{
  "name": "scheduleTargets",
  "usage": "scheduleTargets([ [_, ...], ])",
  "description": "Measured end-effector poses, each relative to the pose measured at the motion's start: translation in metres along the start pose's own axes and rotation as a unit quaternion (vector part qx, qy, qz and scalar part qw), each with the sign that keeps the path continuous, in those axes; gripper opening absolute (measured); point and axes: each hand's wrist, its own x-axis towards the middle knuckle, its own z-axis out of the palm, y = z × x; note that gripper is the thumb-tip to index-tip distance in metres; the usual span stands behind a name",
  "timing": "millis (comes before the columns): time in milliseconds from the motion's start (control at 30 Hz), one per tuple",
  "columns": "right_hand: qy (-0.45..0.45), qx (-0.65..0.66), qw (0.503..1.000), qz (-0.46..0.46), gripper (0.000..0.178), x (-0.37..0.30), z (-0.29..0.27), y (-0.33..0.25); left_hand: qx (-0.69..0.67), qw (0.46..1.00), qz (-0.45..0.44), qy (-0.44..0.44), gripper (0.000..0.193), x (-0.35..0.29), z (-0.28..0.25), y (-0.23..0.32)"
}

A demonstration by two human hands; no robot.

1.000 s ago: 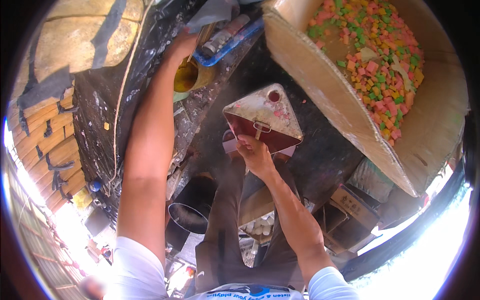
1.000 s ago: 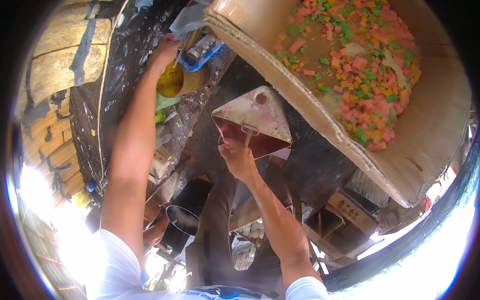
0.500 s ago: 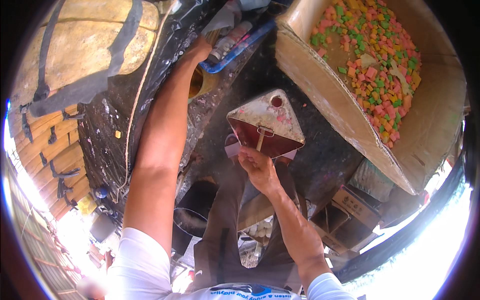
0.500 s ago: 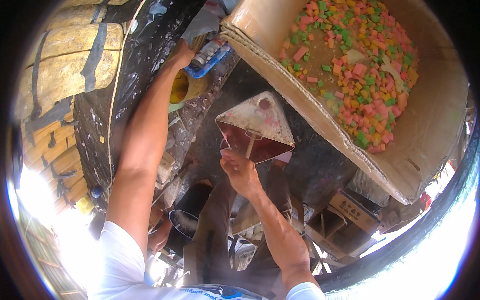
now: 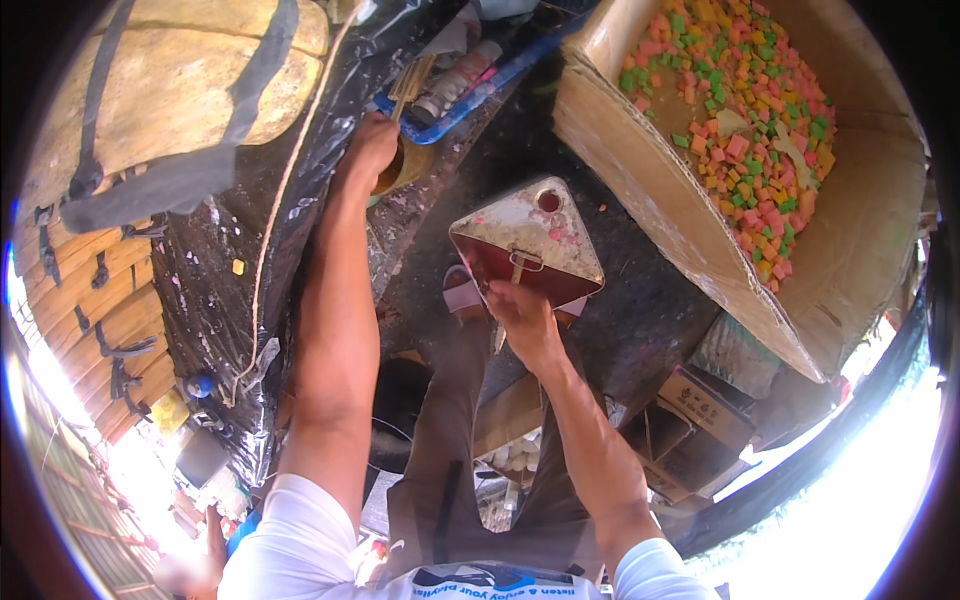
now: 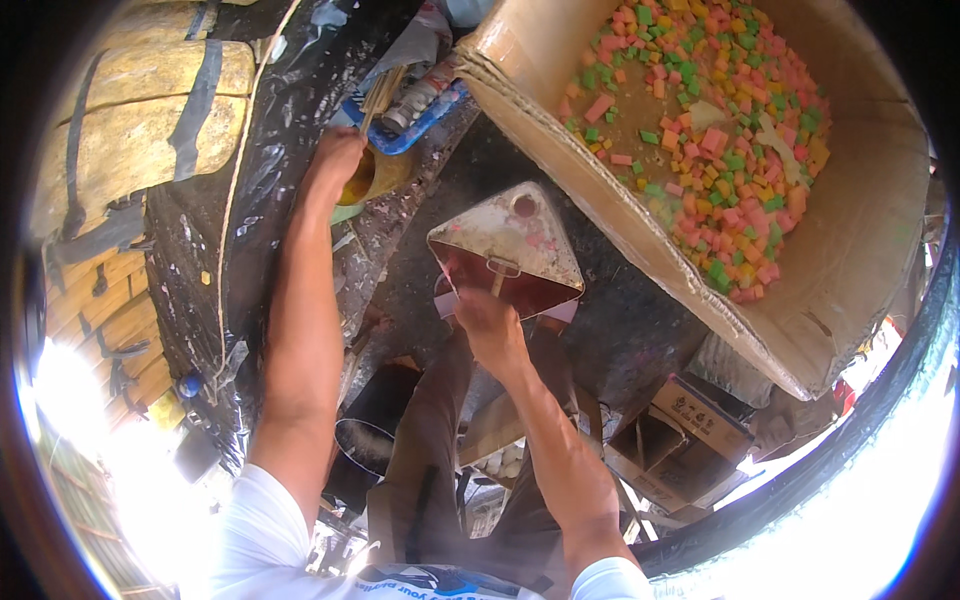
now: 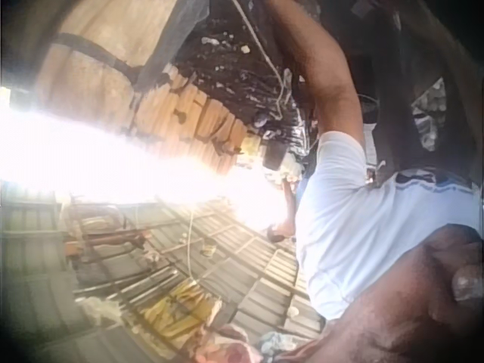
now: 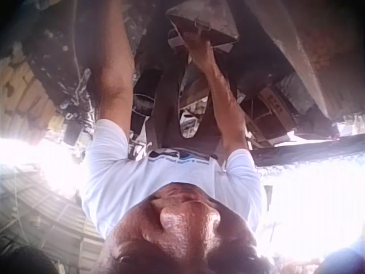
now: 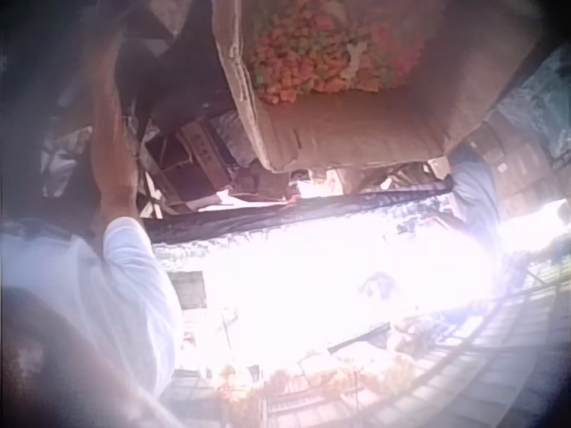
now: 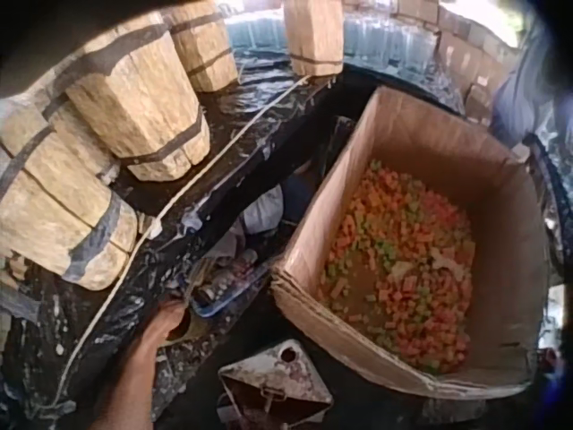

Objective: The person scoops red paint from a metal container into a small pink cup using a stick, then stirs the paint inside the cup. They repeat the scooping and stirring process several times before placing the cup on the container and moving the container to a nearby table.

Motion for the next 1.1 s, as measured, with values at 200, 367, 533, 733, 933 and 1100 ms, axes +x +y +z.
scheduleTargets([
  [200, 0.079, -0.114, 0.971, -0.194, 0.027, 0.090, 0.032, -0.074, -0.294, 0.947, -0.110, -0.070, 0.010, -0.055, -0.018, -0.022],
  [367, 0.299, -0.412, 0.753, -0.416, 0.014, 0.209, 0.064, -0.137, -0.335, 0.933, -0.074, -0.105, 0.014, -0.019, -0.039, -0.028],
  [533, 0.171, -0.420, 0.750, -0.481, 0.047, 0.304, 0.062, -0.157, -0.393, 0.912, -0.109, -0.048, 0.015, 0.020, -0.033, -0.053],
  [733, 0.210, -0.290, 0.884, -0.300, 0.042, 0.331, 0.087, -0.165, -0.491, 0.836, -0.052, -0.238, 0.016, 0.046, -0.042, -0.069],
  [933, 0.255, -0.236, 0.929, -0.128, 0.026, 0.310, 0.091, -0.197, -0.509, 0.823, -0.024, -0.252, 0.021, 0.048, -0.039, -0.069],
  [1100, 0.036, -0.328, 0.944, -0.021, 0.024, 0.332, 0.063, -0.201, -0.487, 0.837, -0.048, -0.247, 0.016, 0.029, -0.043, -0.054],
])
